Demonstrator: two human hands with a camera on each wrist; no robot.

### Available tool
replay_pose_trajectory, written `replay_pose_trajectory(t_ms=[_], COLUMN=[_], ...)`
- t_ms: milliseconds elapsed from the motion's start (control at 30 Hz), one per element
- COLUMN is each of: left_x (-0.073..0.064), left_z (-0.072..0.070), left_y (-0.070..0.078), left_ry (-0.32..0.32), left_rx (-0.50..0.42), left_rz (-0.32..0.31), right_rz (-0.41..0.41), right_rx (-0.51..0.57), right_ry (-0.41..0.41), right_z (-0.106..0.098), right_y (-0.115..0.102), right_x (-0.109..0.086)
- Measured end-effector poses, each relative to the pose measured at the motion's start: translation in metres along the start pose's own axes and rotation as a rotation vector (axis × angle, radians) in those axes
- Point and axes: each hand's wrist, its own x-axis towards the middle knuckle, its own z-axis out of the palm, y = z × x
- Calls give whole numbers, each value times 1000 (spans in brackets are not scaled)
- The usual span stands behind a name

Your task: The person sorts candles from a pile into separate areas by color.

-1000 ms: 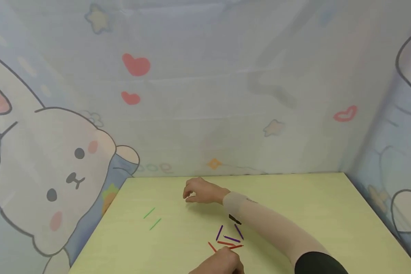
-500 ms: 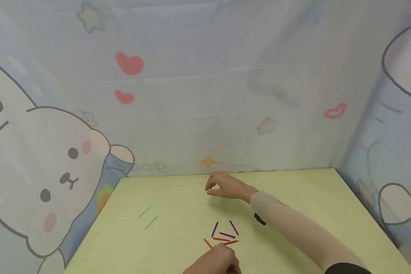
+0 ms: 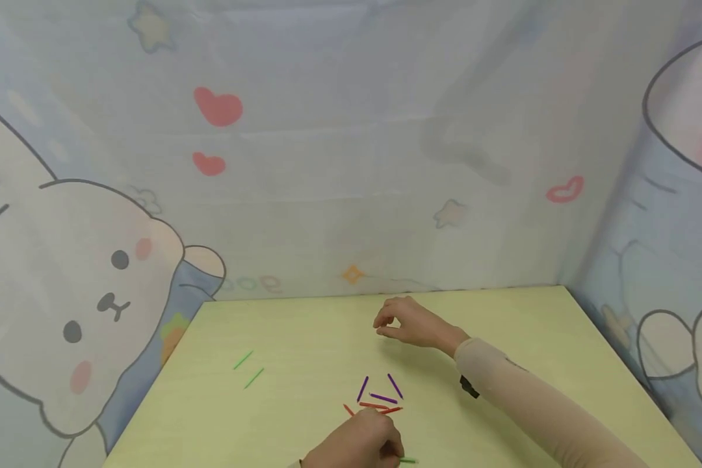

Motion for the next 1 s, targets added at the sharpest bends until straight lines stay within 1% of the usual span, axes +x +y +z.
replay_pose_trajectory(t_ms=[33, 100, 133, 200, 300, 433, 533, 633, 733, 867, 933, 1000], left_x=[0, -1, -2, -5, -11, -23, -34, -47, -59, -71, -76, -82], left_z=[-2, -8, -13, -26, -47, -72, -88, -101, -111, -119, -120, -120], left_y=[-2, -5, -8, -13, -20, -34, -47, -62, -78, -101, -112, -123], left_ry=[24, 56, 92, 141, 182, 240, 297, 362, 428, 508, 531, 535], left_rx=[-5, 6, 12, 13, 11, -26, -30, -23, 19, 51, 47, 37], left_rz=[16, 25, 46, 30, -40, -117, -156, -199, -250, -339, -386, -440], right_rz=[0, 1, 3, 12, 6, -8, -18, -29, -17, 25, 56, 83], right_rx=[4, 16, 21, 27, 18, 19, 31, 41, 57, 85, 87, 95], right_ry=[4, 15, 20, 29, 36, 31, 21, 3, -18, -41, -57, -82], right_z=[0, -1, -1, -1, 1, 5, 10, 15, 18, 21, 24, 26], right_y=[-1, -2, -3, -4, -7, -14, -19, -25, -28, -29, -29, -29], right_x=[-1, -4, -6, -9, -13, -20, -24, -27, -31, -36, -38, -41])
